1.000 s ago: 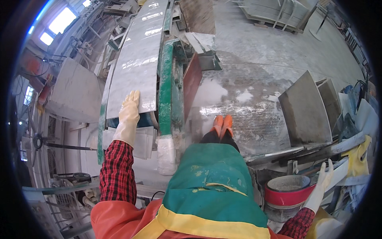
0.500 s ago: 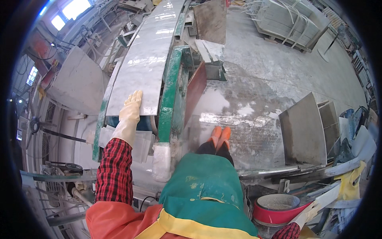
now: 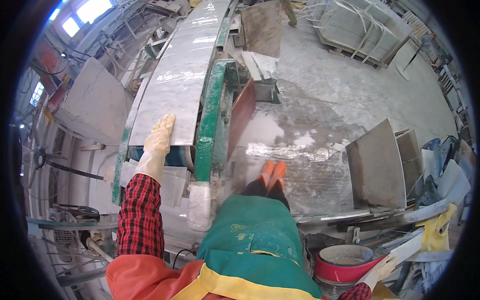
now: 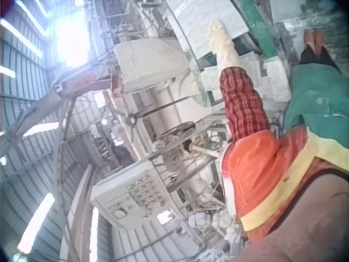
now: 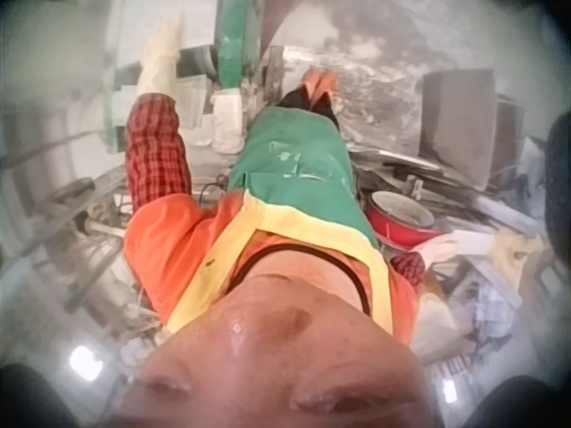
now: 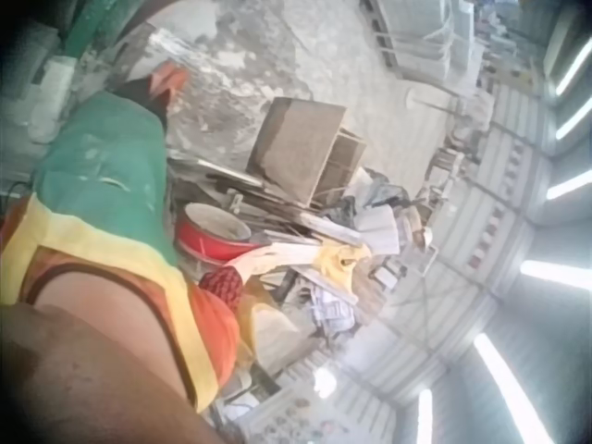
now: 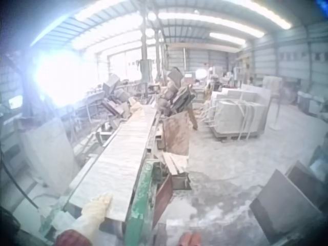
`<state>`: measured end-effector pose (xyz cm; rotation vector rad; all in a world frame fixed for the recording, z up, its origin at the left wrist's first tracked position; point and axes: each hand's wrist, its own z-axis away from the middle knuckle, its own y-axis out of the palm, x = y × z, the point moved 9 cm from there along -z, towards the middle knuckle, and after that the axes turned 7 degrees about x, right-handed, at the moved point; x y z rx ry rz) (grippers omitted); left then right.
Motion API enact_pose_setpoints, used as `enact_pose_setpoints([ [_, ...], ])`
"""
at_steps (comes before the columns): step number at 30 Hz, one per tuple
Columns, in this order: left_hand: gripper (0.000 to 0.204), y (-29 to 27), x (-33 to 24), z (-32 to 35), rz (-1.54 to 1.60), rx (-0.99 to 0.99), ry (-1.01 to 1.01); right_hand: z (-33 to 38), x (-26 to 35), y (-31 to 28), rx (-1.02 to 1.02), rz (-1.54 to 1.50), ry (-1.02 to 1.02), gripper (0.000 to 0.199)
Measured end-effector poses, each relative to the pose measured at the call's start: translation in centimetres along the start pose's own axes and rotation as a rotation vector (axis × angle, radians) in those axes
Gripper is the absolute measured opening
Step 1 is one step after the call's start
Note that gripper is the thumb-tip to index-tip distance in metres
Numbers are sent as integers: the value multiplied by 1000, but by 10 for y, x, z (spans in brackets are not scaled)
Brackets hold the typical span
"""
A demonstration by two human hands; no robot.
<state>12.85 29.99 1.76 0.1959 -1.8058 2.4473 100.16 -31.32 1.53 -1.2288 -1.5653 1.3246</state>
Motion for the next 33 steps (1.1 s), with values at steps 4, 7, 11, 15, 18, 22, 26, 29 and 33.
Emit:
enact_pose_setpoints([
  [4, 96, 1, 5, -3, 36, -9, 1, 2, 10, -8, 64, -31, 14, 61],
  [7, 100, 1, 0, -9, 23, -4, 14, 5, -4, 2, -46, -78, -26, 61],
  [11, 103, 2, 3, -10, 7, 31, -7, 3, -16, 11, -97, -140, -82, 62],
  [15, 104, -7, -1, -5, -37, 92, -23, 9, -11, 20, -25, -166, -41, 61],
  [18, 104, -8, 0, -5, -57, 79, -16, 17, -5, 15, -88, -196, -84, 62],
  [22, 106, -9, -7, -4, -87, 61, 2, 25, -14, 14, -161, -141, -140, 62],
  [26, 104, -22, -5, 7, -6, 20, 67, 34, 13, -8, -96, -172, -92, 62],
  [29, 102, -31, -3, 15, -19, -28, 81, 20, 12, -8, -47, -138, -79, 62],
  [33, 66, -53, -19, 38, 42, -283, 178, -8, 10, -12, 63, -66, -64, 62],
])
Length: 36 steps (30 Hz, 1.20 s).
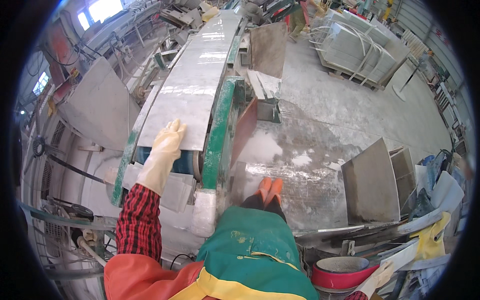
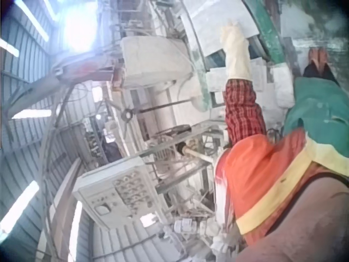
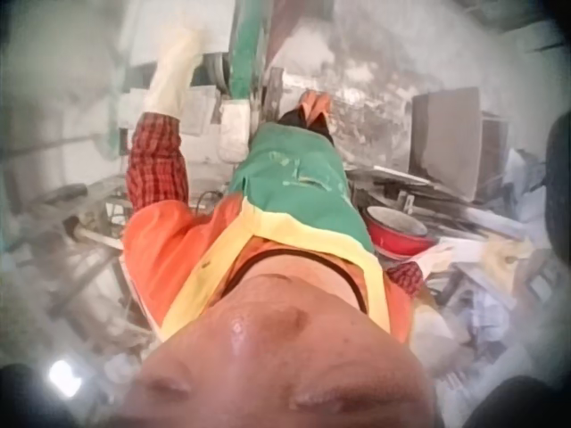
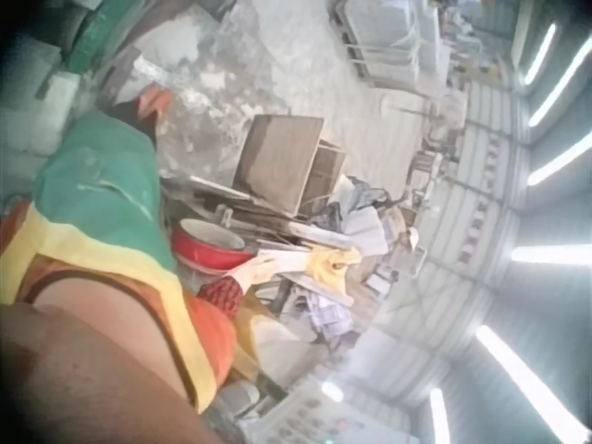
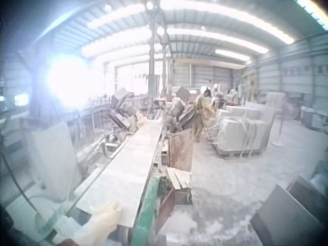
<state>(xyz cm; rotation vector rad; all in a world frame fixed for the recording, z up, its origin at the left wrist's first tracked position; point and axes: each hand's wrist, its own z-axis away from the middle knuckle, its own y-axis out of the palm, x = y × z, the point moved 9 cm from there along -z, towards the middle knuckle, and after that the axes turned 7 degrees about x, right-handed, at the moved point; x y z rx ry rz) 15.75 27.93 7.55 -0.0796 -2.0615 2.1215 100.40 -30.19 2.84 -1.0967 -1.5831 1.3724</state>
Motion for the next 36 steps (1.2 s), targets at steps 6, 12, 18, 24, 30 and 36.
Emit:
enact_pose_setpoints([
  [6, 38, -44, -115, 8, 332, -343, 443, 15, 36, -16, -146, 1, 38, 62],
  [12, 42, 10, -145, -15, 404, -257, 419, 18, 53, -22, -66, -21, 99, 57],
  [18, 37, 10, -164, -18, 423, -392, 435, 41, 38, -29, -218, -35, 91, 53],
  [24, 41, 6, -157, -11, 358, -331, 402, 38, 54, -21, -291, -80, 116, 46],
  [30, 43, 13, -165, -13, 333, -363, 423, 55, 70, -41, -229, -136, 95, 45],
  [36, 45, 25, -160, -18, 344, -261, 366, 59, 68, -34, -282, -90, 109, 47],
])
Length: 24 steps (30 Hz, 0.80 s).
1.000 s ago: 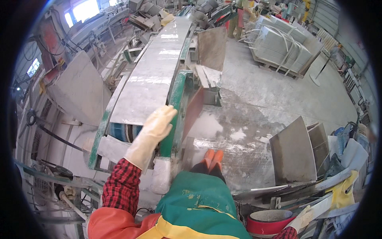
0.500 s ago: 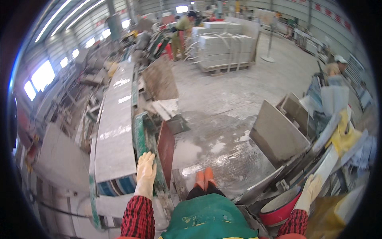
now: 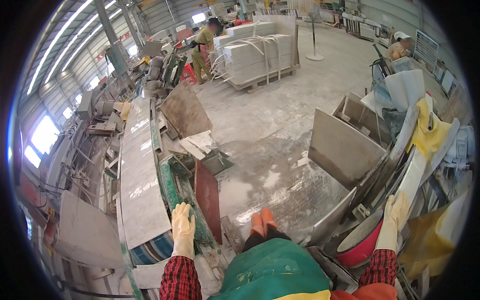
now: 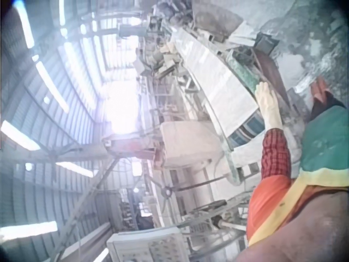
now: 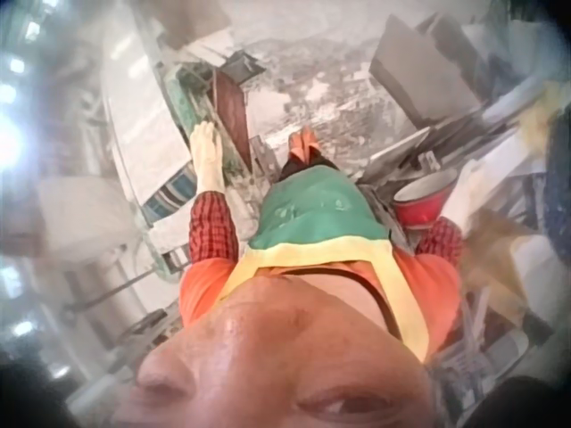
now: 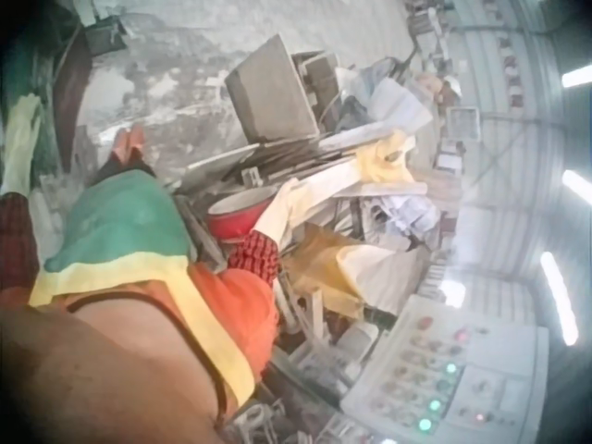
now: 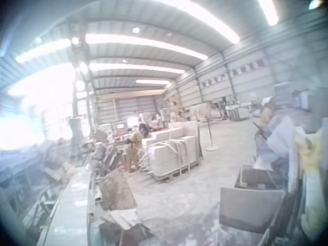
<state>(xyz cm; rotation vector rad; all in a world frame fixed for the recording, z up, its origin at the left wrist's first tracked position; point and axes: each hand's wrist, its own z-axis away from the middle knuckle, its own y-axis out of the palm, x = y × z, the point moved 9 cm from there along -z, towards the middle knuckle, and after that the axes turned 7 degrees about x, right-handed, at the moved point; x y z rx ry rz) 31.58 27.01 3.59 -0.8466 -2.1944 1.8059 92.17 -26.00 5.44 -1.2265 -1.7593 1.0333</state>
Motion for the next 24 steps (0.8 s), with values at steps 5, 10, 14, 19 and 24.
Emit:
enact_pose_setpoints([
  [5, 43, -3, -2, 3, -9, -53, 48, 4, 7, -1, 60, -16, 10, 49],
  [10, 42, -4, -5, 2, -4, -71, 57, 8, 9, -1, 77, 33, 49, 51],
  [14, 41, -5, -6, 1, -1, -70, 63, 10, 9, 0, 85, 41, 51, 51],
  [19, 41, -7, -6, 3, 11, -76, 64, 16, 12, -1, 41, 28, 15, 52],
  [24, 40, -4, -1, 4, 16, -80, 66, 20, 11, -1, 3, 37, -5, 52],
])
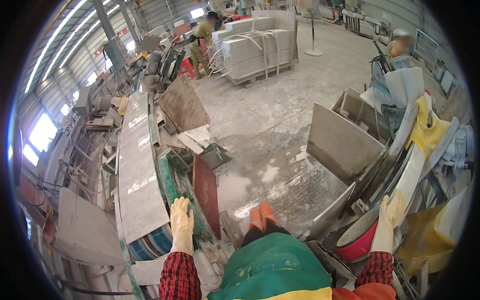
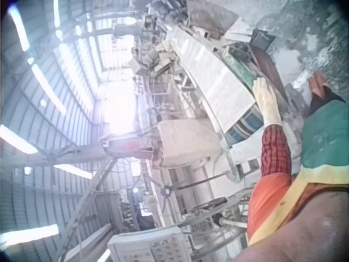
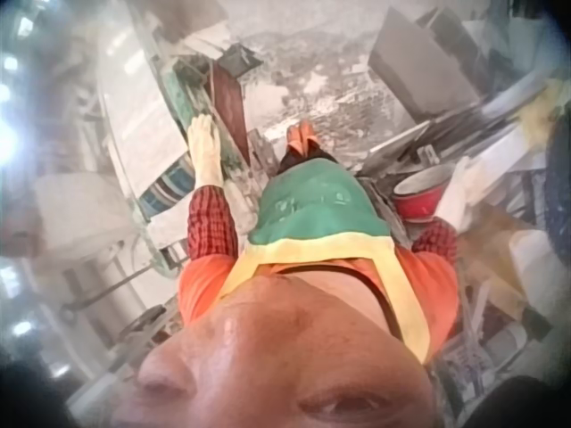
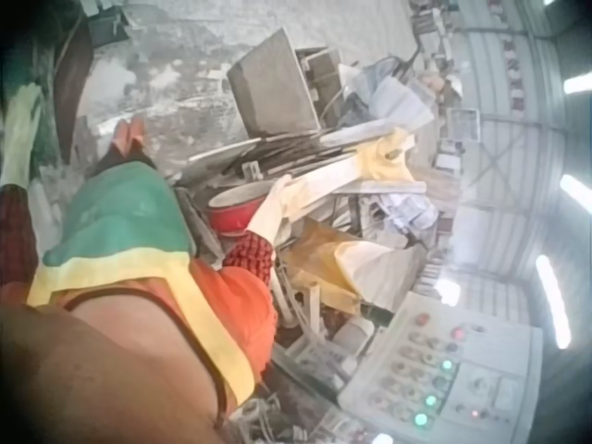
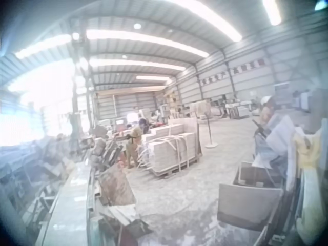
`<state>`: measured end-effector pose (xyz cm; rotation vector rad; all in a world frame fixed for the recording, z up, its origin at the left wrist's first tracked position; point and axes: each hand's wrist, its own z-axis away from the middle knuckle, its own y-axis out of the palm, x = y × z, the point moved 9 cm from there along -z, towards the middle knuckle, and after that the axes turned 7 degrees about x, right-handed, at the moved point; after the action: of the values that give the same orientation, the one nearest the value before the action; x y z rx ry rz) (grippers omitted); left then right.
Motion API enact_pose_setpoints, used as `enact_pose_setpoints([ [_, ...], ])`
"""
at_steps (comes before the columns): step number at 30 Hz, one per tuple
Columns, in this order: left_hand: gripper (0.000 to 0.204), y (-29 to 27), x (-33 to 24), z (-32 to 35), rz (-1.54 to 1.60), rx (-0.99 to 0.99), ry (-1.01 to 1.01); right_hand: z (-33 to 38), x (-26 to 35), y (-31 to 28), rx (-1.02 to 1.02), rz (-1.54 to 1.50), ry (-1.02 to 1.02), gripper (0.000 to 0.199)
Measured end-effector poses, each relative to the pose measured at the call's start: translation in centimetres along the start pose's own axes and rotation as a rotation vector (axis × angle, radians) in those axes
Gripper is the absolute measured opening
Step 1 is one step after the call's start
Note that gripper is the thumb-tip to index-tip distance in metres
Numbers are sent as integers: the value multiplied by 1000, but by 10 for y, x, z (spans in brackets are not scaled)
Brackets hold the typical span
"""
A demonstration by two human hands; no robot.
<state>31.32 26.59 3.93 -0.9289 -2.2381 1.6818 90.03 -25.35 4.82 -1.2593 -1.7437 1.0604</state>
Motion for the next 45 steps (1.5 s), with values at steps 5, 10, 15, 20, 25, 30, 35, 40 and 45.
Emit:
enact_pose_setpoints([
  [5, 39, -14, -11, -3, 19, -17, 28, 8, 8, -8, 27, 9, 28, 51],
  [10, 35, -22, -12, 0, 25, -57, 40, 8, 19, -22, 129, 8, 51, 50],
  [15, 37, -20, 0, 3, 69, -41, -14, 12, 5, -29, 120, -22, 205, 60],
  [20, 37, -22, 14, 12, 107, -133, 11, 6, -16, 3, 274, -262, 264, 65],
  [25, 31, -26, 6, 5, 187, -87, 0, -28, -112, 95, 326, -546, 318, 58],
  [30, 33, 6, 32, 15, 122, -111, -70, -55, -79, 39, 331, -873, 383, 50],
  [35, 34, -9, 29, 14, 91, -69, -82, -15, 39, -81, 486, -1241, 575, 62],
  [40, 35, -11, 27, 14, 127, -97, -66, -69, 123, -59, 561, -1284, 404, 64],
  [45, 36, -9, 21, 8, 126, -59, -54, -39, 317, -27, 1090, -1337, 248, 86],
])
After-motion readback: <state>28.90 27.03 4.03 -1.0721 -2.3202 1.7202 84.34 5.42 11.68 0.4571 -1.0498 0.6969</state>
